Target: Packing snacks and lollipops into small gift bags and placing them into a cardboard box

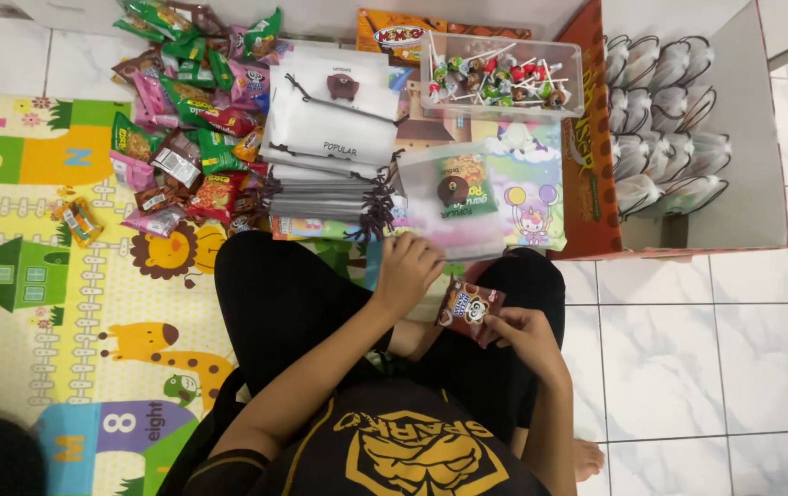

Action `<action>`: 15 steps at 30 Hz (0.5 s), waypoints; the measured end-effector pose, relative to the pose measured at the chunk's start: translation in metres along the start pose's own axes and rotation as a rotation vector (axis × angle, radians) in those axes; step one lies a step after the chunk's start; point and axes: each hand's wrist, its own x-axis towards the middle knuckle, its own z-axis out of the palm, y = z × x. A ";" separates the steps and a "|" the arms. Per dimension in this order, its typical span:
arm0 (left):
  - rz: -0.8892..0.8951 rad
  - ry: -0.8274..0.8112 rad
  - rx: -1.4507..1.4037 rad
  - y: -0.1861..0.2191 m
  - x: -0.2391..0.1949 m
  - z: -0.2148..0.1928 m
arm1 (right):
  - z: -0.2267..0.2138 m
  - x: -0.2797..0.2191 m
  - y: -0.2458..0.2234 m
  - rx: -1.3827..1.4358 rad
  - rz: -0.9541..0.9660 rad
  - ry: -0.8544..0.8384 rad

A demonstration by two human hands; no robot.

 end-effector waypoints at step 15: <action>-0.242 -0.147 -0.101 0.020 0.019 -0.033 | 0.008 0.021 0.025 0.131 -0.056 -0.047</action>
